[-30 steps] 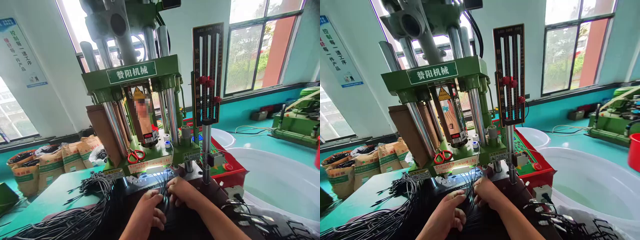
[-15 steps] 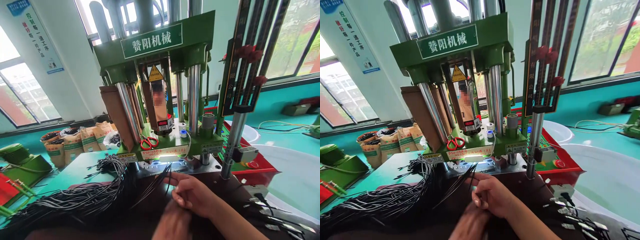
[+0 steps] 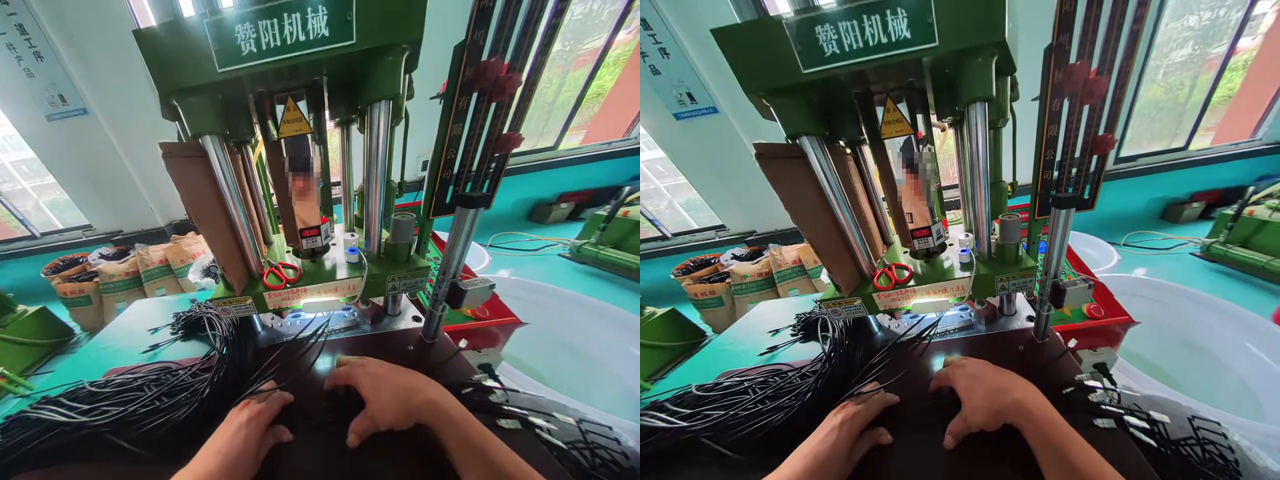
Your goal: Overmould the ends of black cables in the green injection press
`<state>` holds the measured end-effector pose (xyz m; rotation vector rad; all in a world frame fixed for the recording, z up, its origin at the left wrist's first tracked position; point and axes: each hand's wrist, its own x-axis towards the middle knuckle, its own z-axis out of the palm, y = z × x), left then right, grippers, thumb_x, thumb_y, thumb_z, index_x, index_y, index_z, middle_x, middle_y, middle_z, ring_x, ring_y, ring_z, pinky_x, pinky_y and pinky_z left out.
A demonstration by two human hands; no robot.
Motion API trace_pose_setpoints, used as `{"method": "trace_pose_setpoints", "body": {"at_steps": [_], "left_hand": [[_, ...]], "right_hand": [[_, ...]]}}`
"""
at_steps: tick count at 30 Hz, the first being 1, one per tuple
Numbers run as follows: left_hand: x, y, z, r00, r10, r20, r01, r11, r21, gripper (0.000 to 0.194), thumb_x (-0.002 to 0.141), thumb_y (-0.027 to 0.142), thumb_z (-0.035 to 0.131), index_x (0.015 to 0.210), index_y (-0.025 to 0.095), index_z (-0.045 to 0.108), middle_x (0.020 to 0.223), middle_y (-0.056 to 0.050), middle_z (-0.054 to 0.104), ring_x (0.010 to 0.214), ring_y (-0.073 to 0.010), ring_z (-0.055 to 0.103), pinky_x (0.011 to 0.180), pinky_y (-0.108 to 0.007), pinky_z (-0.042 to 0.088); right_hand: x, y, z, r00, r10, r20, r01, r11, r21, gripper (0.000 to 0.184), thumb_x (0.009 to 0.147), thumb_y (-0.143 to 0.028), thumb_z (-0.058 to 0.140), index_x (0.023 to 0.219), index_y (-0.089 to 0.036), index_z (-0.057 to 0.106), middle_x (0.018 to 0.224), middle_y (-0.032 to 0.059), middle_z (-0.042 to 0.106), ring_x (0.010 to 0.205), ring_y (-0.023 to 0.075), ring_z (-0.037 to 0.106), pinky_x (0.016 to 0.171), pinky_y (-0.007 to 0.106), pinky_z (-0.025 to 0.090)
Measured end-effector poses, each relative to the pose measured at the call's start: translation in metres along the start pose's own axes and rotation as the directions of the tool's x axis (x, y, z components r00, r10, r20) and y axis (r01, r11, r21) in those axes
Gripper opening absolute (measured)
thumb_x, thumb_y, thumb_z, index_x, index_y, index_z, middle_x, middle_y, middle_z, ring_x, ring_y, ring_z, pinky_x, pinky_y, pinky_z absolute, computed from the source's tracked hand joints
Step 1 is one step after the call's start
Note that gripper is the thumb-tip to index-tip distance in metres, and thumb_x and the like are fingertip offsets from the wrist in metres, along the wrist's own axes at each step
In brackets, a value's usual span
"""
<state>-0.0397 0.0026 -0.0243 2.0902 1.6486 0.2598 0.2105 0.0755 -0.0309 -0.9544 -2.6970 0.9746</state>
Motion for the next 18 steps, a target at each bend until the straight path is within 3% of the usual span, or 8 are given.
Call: {"method": "trace_pose_setpoints", "body": {"at_steps": [4, 8, 12, 18], "left_hand": [[0.005, 0.003, -0.011, 0.997, 0.070, 0.031, -0.068, 0.995, -0.070, 0.010, 0.082, 0.023, 0.058, 0.090, 0.025, 0.064, 0.085, 0.004, 0.063, 0.082, -0.0139, 0.058, 0.074, -0.024, 0.041], [0.007, 0.001, -0.013, 0.997, 0.080, 0.013, -0.078, 0.990, -0.119, 0.004, 0.079, 0.020, 0.061, 0.082, 0.022, 0.060, 0.081, 0.006, 0.060, 0.078, -0.0117, 0.054, 0.071, -0.022, 0.037], [0.007, -0.001, -0.005, 0.998, 0.042, -0.054, -0.048, 0.991, -0.122, 0.006, 0.078, 0.021, 0.061, 0.080, 0.022, 0.056, 0.080, 0.006, 0.060, 0.078, -0.0121, 0.053, 0.070, -0.023, 0.035], [0.006, -0.006, 0.003, 0.996, 0.040, -0.086, -0.052, 0.989, -0.138, 0.005, 0.080, 0.024, 0.060, 0.083, 0.023, 0.056, 0.083, 0.005, 0.061, 0.082, -0.0139, 0.054, 0.074, -0.024, 0.036]], "right_hand": [[0.003, 0.000, 0.001, 1.000, 0.012, 0.001, -0.012, 0.999, 0.035, 0.059, 0.063, -0.053, 0.071, 0.114, -0.025, 0.064, 0.100, 0.0053, 0.066, 0.086, 0.0230, 0.059, 0.069, 0.029, 0.042], [0.005, -0.002, 0.000, 1.000, 0.009, -0.027, -0.007, 0.996, 0.086, 0.052, 0.067, -0.054, 0.070, 0.110, -0.024, 0.068, 0.098, 0.0046, 0.068, 0.085, 0.0217, 0.060, 0.068, 0.026, 0.041], [0.009, -0.004, 0.001, 0.996, -0.033, -0.084, 0.041, 0.994, 0.097, 0.030, 0.086, -0.042, 0.054, 0.094, -0.020, 0.073, 0.088, 0.0046, 0.069, 0.080, 0.0183, 0.060, 0.069, 0.025, 0.040], [0.012, -0.003, 0.006, 0.986, -0.029, -0.165, 0.042, 0.996, 0.075, 0.017, 0.085, -0.032, 0.059, 0.087, -0.021, 0.071, 0.084, 0.0017, 0.066, 0.080, 0.0163, 0.059, 0.072, 0.024, 0.040]]}}
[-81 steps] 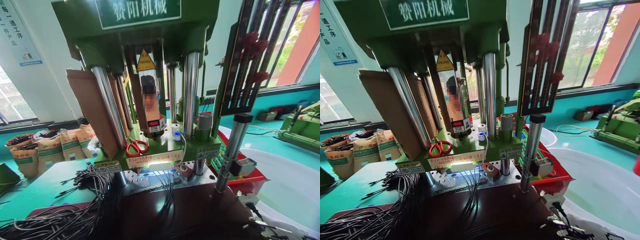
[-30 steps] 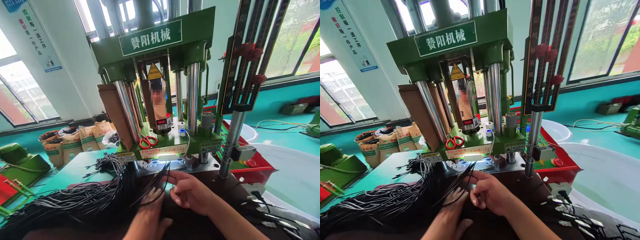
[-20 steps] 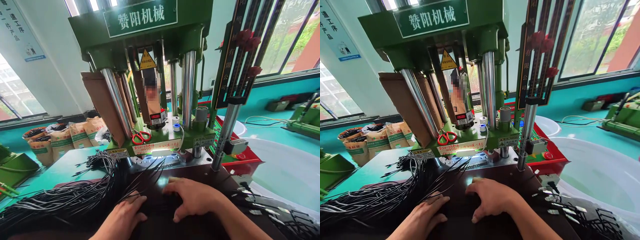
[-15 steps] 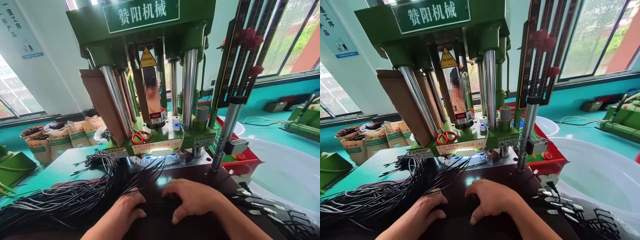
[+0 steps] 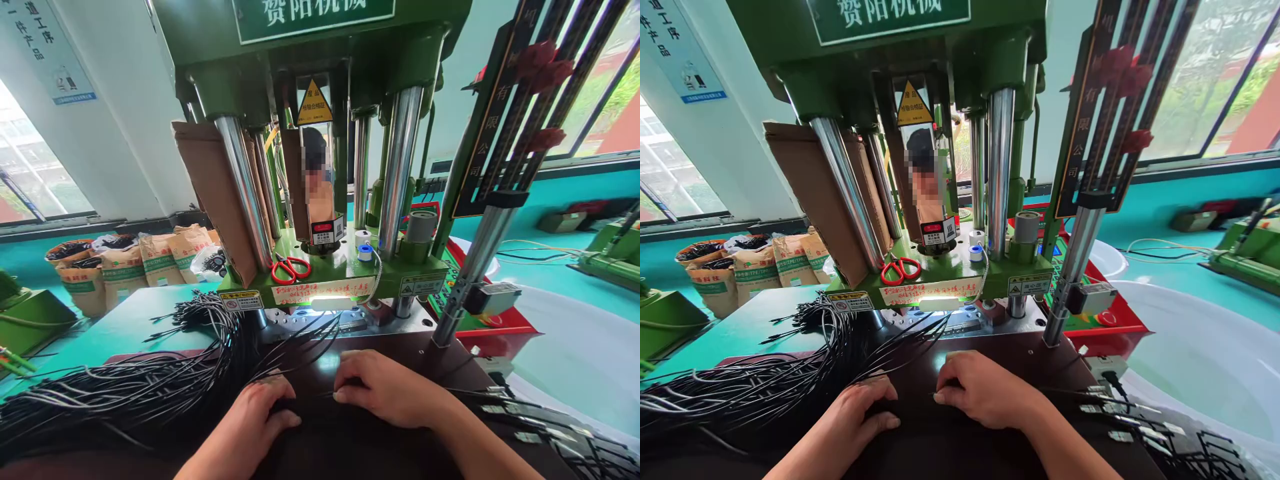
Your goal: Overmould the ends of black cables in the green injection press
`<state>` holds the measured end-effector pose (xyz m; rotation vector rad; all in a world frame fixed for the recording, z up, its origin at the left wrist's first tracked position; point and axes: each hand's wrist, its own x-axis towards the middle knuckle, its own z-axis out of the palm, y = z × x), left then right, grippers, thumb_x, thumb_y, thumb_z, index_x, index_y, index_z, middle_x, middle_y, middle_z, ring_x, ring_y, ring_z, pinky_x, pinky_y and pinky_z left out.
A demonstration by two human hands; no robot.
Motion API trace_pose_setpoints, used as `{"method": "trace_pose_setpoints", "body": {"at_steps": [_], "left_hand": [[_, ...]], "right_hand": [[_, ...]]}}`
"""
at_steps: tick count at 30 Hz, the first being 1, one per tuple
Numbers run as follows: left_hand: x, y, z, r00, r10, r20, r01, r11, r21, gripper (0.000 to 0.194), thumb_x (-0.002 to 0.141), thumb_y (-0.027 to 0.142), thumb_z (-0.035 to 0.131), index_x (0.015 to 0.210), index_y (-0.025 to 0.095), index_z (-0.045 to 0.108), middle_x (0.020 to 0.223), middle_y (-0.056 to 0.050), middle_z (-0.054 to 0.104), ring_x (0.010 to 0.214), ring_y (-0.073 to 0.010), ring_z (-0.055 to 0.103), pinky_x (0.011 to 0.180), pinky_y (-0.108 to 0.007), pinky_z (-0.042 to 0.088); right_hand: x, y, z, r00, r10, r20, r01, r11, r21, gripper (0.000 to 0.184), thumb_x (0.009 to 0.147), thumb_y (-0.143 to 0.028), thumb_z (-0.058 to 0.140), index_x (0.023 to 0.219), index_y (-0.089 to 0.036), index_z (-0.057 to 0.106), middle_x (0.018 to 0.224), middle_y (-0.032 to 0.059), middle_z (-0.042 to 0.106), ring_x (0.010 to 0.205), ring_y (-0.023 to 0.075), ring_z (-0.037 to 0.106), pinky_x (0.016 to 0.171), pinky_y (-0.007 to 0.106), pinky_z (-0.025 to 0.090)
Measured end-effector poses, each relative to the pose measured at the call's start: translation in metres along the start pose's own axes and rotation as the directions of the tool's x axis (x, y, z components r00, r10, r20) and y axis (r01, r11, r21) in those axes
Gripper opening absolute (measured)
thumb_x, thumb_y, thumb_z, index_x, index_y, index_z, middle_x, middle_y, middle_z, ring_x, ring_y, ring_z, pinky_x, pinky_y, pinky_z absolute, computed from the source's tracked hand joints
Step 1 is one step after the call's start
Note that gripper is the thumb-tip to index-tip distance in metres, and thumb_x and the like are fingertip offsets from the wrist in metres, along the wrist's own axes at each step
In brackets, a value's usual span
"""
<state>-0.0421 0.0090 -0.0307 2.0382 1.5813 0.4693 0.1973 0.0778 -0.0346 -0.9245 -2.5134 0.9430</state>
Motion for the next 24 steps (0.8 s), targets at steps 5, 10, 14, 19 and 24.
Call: {"method": "trace_pose_setpoints", "body": {"at_steps": [5, 10, 14, 19, 24], "left_hand": [[0.000, -0.001, 0.000, 1.000, -0.022, 0.001, 0.022, 1.000, -0.013, 0.007, 0.081, 0.026, 0.059, 0.087, 0.023, 0.057, 0.087, 0.005, 0.062, 0.085, -0.0144, 0.055, 0.077, -0.024, 0.036], [0.000, 0.004, -0.003, 1.000, -0.009, 0.015, 0.010, 1.000, -0.019, 0.005, 0.081, 0.026, 0.058, 0.083, 0.022, 0.055, 0.082, 0.005, 0.060, 0.080, -0.0139, 0.054, 0.074, -0.024, 0.036], [0.000, 0.008, -0.006, 1.000, 0.001, 0.005, -0.001, 0.999, -0.038, 0.006, 0.084, 0.028, 0.054, 0.082, 0.021, 0.054, 0.081, 0.004, 0.058, 0.080, -0.0146, 0.053, 0.074, -0.025, 0.037], [-0.002, 0.006, -0.009, 0.999, -0.024, 0.040, 0.026, 0.999, -0.046, 0.013, 0.081, 0.031, 0.057, 0.090, 0.023, 0.057, 0.089, 0.003, 0.061, 0.085, -0.0164, 0.054, 0.078, -0.026, 0.038], [-0.002, 0.007, -0.010, 0.995, -0.051, 0.083, 0.052, 0.998, -0.018, 0.020, 0.074, 0.023, 0.063, 0.093, 0.023, 0.057, 0.093, 0.003, 0.061, 0.090, -0.0164, 0.053, 0.081, -0.025, 0.036]], "right_hand": [[0.000, -0.002, 0.002, 0.997, 0.037, -0.064, -0.038, 0.999, -0.017, 0.010, 0.083, -0.028, 0.061, 0.086, -0.021, 0.067, 0.085, 0.0006, 0.064, 0.081, 0.0158, 0.058, 0.073, 0.025, 0.040], [0.000, -0.003, -0.001, 0.998, 0.060, -0.016, -0.060, 0.998, 0.020, 0.018, 0.084, -0.033, 0.060, 0.095, -0.021, 0.067, 0.091, 0.0019, 0.067, 0.087, 0.0179, 0.058, 0.075, 0.026, 0.040], [0.001, 0.000, 0.002, 0.997, 0.046, 0.065, -0.046, 0.999, -0.009, 0.029, 0.076, -0.043, 0.068, 0.091, -0.020, 0.070, 0.088, 0.0025, 0.067, 0.081, 0.0192, 0.058, 0.068, 0.026, 0.039], [0.003, -0.001, 0.006, 1.000, 0.001, 0.010, -0.001, 1.000, -0.025, 0.019, 0.081, -0.036, 0.063, 0.080, -0.019, 0.069, 0.081, 0.0015, 0.064, 0.074, 0.0156, 0.055, 0.065, 0.024, 0.037], [0.001, -0.004, 0.006, 1.000, 0.006, -0.001, -0.006, 1.000, -0.027, 0.021, 0.086, -0.036, 0.056, 0.092, -0.020, 0.069, 0.084, 0.0021, 0.068, 0.078, 0.0173, 0.057, 0.069, 0.026, 0.038]]}}
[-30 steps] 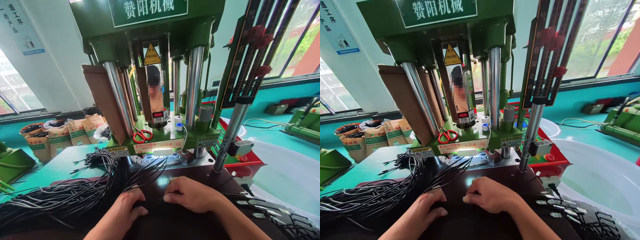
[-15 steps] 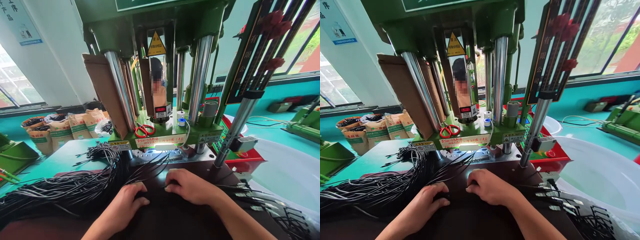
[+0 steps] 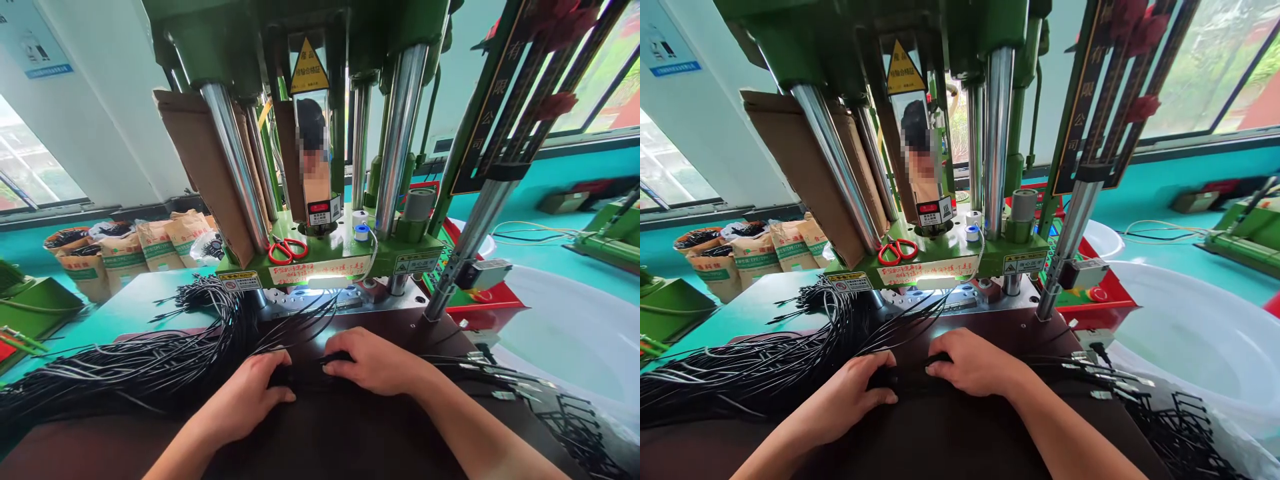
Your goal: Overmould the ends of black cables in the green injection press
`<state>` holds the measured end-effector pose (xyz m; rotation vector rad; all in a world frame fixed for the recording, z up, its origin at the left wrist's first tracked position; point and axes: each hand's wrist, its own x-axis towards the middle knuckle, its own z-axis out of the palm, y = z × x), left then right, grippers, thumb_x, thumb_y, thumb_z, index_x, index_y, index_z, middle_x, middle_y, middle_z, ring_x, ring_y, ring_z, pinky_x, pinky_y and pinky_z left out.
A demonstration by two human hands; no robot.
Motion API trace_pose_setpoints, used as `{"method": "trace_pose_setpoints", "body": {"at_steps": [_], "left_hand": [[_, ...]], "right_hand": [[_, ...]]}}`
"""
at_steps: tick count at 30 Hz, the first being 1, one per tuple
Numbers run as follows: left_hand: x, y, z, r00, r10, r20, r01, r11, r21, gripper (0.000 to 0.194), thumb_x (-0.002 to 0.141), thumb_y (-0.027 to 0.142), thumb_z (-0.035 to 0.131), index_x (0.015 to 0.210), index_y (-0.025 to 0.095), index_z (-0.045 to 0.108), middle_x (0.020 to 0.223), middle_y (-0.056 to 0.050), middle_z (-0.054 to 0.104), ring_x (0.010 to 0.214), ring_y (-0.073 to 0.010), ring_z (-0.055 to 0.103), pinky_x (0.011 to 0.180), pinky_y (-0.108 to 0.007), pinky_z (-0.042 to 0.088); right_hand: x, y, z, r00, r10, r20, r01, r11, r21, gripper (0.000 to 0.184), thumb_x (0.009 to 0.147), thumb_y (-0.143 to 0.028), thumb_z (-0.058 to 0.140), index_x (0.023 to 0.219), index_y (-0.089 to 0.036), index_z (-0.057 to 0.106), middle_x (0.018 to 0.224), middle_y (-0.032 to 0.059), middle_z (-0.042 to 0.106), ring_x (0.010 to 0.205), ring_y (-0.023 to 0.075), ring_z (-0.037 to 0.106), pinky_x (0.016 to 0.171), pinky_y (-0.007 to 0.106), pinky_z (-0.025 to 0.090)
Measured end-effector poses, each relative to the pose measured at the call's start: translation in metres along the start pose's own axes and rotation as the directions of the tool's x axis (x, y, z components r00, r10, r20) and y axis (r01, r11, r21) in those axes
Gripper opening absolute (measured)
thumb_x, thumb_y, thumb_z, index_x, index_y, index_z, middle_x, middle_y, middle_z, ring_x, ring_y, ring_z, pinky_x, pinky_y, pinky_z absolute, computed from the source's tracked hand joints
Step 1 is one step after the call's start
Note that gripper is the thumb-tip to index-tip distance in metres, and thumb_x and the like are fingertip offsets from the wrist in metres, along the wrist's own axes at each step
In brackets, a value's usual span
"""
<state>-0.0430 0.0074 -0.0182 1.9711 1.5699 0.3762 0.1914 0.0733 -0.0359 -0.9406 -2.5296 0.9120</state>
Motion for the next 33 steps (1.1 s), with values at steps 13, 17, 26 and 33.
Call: {"method": "trace_pose_setpoints", "body": {"at_steps": [13, 17, 26, 33], "left_hand": [[0.000, 0.002, 0.000, 0.999, 0.026, -0.044, -0.027, 1.000, -0.012, 0.006, 0.080, 0.023, 0.054, 0.084, 0.021, 0.052, 0.083, 0.003, 0.056, 0.081, -0.0155, 0.050, 0.075, -0.026, 0.036], [-0.001, -0.001, -0.001, 0.996, 0.032, -0.078, -0.037, 0.997, -0.064, 0.008, 0.082, 0.028, 0.053, 0.084, 0.021, 0.050, 0.083, 0.002, 0.056, 0.080, -0.0157, 0.049, 0.074, -0.026, 0.037], [0.000, -0.006, -0.001, 0.991, 0.053, -0.122, -0.078, 0.975, -0.207, 0.011, 0.085, 0.031, 0.054, 0.088, 0.021, 0.050, 0.084, 0.002, 0.054, 0.081, -0.0155, 0.047, 0.075, -0.026, 0.037], [0.000, -0.011, -0.010, 0.998, 0.067, -0.004, -0.064, 0.939, -0.339, 0.020, 0.087, 0.039, 0.052, 0.092, 0.019, 0.050, 0.080, 0.002, 0.049, 0.075, -0.0140, 0.044, 0.070, -0.025, 0.038]], "right_hand": [[0.001, 0.004, 0.002, 1.000, 0.003, 0.002, -0.003, 0.999, -0.032, 0.015, 0.068, -0.032, 0.074, 0.073, -0.020, 0.068, 0.075, -0.0012, 0.061, 0.074, 0.0156, 0.055, 0.062, 0.023, 0.035], [-0.006, -0.007, -0.006, 0.997, -0.068, -0.034, 0.064, 0.993, -0.098, 0.010, 0.075, -0.029, 0.066, 0.077, -0.019, 0.065, 0.079, -0.0007, 0.062, 0.076, 0.0159, 0.055, 0.066, 0.024, 0.037], [-0.011, -0.030, 0.015, 0.978, -0.011, -0.206, -0.040, 0.970, -0.240, 0.050, 0.078, -0.045, 0.064, 0.119, -0.017, 0.056, 0.112, 0.0105, 0.065, 0.100, 0.0264, 0.057, 0.084, 0.033, 0.041], [-0.025, -0.015, 0.011, 0.908, 0.125, -0.399, -0.318, 0.826, -0.465, 0.024, 0.084, -0.008, 0.044, 0.096, -0.018, 0.062, 0.089, 0.0071, 0.069, 0.086, 0.0233, 0.061, 0.080, 0.036, 0.038]]}}
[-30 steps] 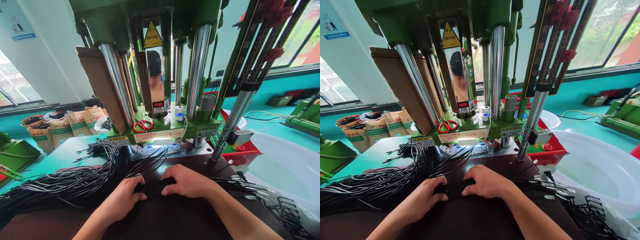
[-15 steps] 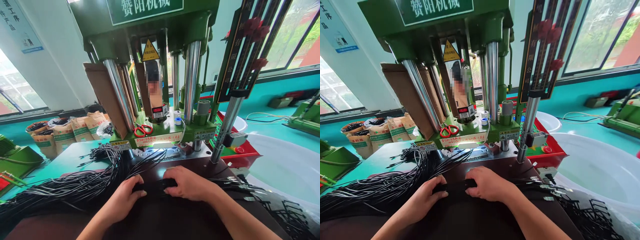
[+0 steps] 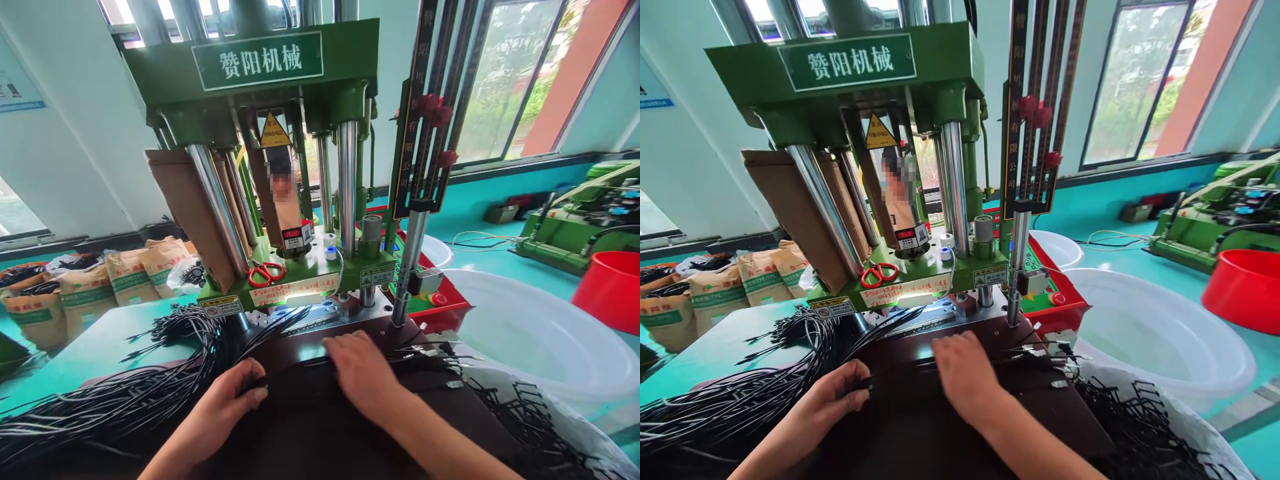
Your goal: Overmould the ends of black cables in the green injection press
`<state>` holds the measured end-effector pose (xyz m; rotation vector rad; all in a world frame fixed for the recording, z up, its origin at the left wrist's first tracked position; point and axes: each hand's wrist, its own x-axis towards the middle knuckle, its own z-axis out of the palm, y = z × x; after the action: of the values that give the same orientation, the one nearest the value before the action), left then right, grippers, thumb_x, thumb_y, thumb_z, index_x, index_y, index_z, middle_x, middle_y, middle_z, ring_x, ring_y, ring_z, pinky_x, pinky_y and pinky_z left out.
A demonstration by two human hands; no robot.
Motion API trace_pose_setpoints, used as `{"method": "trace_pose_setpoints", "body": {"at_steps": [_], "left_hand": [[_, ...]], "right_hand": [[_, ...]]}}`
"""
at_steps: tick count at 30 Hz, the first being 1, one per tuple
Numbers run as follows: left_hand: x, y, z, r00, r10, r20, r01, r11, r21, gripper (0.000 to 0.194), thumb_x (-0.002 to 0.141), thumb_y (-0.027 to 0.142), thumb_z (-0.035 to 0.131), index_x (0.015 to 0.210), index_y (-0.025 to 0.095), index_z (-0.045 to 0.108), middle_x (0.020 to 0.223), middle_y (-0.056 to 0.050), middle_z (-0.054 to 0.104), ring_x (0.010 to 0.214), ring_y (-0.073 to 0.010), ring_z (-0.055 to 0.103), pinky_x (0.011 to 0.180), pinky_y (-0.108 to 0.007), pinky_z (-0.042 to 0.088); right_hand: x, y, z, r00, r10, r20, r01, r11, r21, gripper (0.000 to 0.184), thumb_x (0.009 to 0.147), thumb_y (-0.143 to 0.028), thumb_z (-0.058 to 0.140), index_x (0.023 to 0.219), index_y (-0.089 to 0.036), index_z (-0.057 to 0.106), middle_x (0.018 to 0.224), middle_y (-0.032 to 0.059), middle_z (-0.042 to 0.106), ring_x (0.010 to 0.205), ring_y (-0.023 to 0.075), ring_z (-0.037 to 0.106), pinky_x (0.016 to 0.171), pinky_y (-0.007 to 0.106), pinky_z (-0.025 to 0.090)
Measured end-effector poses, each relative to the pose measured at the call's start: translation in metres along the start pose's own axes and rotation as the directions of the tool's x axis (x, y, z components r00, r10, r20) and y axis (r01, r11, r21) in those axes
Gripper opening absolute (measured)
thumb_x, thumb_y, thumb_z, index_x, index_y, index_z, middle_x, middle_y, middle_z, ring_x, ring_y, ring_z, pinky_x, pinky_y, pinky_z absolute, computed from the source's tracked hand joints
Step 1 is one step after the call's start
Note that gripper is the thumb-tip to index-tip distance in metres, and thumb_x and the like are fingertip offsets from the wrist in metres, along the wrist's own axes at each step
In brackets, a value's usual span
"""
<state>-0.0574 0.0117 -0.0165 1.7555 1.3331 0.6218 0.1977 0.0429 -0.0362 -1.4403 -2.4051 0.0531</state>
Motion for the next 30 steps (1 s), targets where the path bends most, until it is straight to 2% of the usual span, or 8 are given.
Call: {"method": "trace_pose_setpoints", "body": {"at_steps": [3, 7, 17, 21, 23, 26, 28, 30], "left_hand": [[0.000, 0.001, -0.002, 0.999, -0.003, 0.034, 0.004, 0.999, -0.045, 0.020, 0.085, 0.038, 0.054, 0.090, 0.018, 0.051, 0.078, 0.002, 0.048, 0.075, -0.0138, 0.043, 0.069, -0.025, 0.037], [0.000, 0.001, -0.001, 0.999, -0.002, 0.045, 0.005, 0.998, -0.064, 0.017, 0.083, 0.034, 0.057, 0.087, 0.018, 0.053, 0.076, 0.003, 0.047, 0.073, -0.0133, 0.042, 0.067, -0.024, 0.036], [-0.005, 0.008, -0.009, 0.997, 0.001, 0.080, 0.002, 0.999, -0.032, 0.023, 0.076, 0.035, 0.066, 0.088, 0.017, 0.058, 0.082, 0.001, 0.055, 0.080, -0.0153, 0.049, 0.071, -0.024, 0.040], [-0.012, 0.025, -0.008, 0.949, -0.052, 0.312, 0.119, 0.973, -0.200, 0.041, 0.071, 0.032, 0.070, 0.110, 0.022, 0.059, 0.100, -0.003, 0.063, 0.089, -0.0196, 0.058, 0.072, -0.027, 0.045], [-0.011, 0.038, 0.011, 0.861, -0.058, 0.505, 0.163, 0.972, -0.166, 0.043, 0.069, 0.029, 0.070, 0.111, 0.024, 0.061, 0.096, -0.002, 0.066, 0.083, -0.0184, 0.059, 0.069, -0.027, 0.045], [0.001, 0.056, 0.065, 0.748, -0.070, 0.660, 0.120, 0.992, -0.031, 0.029, 0.071, 0.022, 0.066, 0.100, 0.024, 0.069, 0.074, 0.002, 0.064, 0.062, -0.0109, 0.051, 0.061, -0.024, 0.039], [0.012, 0.064, 0.107, 0.744, -0.044, 0.667, 0.258, 0.939, -0.226, 0.020, 0.069, 0.030, 0.070, 0.086, 0.020, 0.071, 0.065, 0.003, 0.057, 0.054, -0.0076, 0.044, 0.055, -0.022, 0.035], [0.018, 0.068, 0.138, 0.780, 0.034, 0.625, 0.350, 0.804, -0.480, 0.030, 0.060, 0.034, 0.078, 0.082, 0.016, 0.070, 0.067, 0.001, 0.059, 0.056, -0.0077, 0.047, 0.057, -0.022, 0.037]], "right_hand": [[-0.027, 0.051, -0.011, 0.996, 0.090, 0.010, -0.088, 0.989, -0.122, 0.032, 0.074, -0.002, 0.050, 0.098, -0.018, 0.063, 0.096, 0.0073, 0.069, 0.094, 0.0259, 0.061, 0.084, 0.038, 0.037], [-0.060, 0.101, -0.022, 0.988, 0.154, -0.029, -0.156, 0.949, -0.274, 0.030, 0.077, -0.003, 0.047, 0.096, -0.020, 0.063, 0.099, 0.0069, 0.069, 0.096, 0.0276, 0.060, 0.085, 0.041, 0.037], [-0.067, 0.130, -0.031, 0.989, 0.041, -0.140, -0.105, 0.865, -0.491, 0.023, 0.078, -0.006, 0.050, 0.095, -0.017, 0.062, 0.092, 0.0108, 0.068, 0.091, 0.0306, 0.061, 0.079, 0.044, 0.044], [-0.065, 0.130, -0.036, 0.992, -0.011, -0.127, -0.044, 0.904, -0.424, 0.039, 0.074, 0.002, 0.046, 0.108, -0.013, 0.058, 0.097, 0.0129, 0.066, 0.094, 0.0283, 0.062, 0.071, 0.036, 0.050], [-0.064, 0.117, -0.039, 0.993, -0.080, -0.087, 0.047, 0.942, -0.332, 0.035, 0.077, 0.001, 0.044, 0.104, -0.015, 0.059, 0.097, 0.0116, 0.065, 0.093, 0.0256, 0.062, 0.072, 0.034, 0.051], [-0.062, 0.085, -0.044, 0.958, -0.284, -0.045, 0.270, 0.941, -0.204, 0.030, 0.082, -0.004, 0.041, 0.096, -0.019, 0.063, 0.100, 0.0101, 0.066, 0.096, 0.0236, 0.060, 0.081, 0.036, 0.049], [-0.059, 0.067, -0.047, 0.919, -0.392, -0.039, 0.383, 0.913, -0.143, 0.030, 0.084, -0.006, 0.042, 0.098, -0.020, 0.065, 0.099, 0.0101, 0.066, 0.096, 0.0239, 0.060, 0.086, 0.039, 0.047], [-0.056, 0.061, -0.051, 0.920, -0.389, -0.039, 0.387, 0.920, -0.061, 0.034, 0.085, -0.009, 0.044, 0.109, -0.023, 0.063, 0.103, 0.0098, 0.065, 0.100, 0.0247, 0.058, 0.090, 0.042, 0.045]]}}
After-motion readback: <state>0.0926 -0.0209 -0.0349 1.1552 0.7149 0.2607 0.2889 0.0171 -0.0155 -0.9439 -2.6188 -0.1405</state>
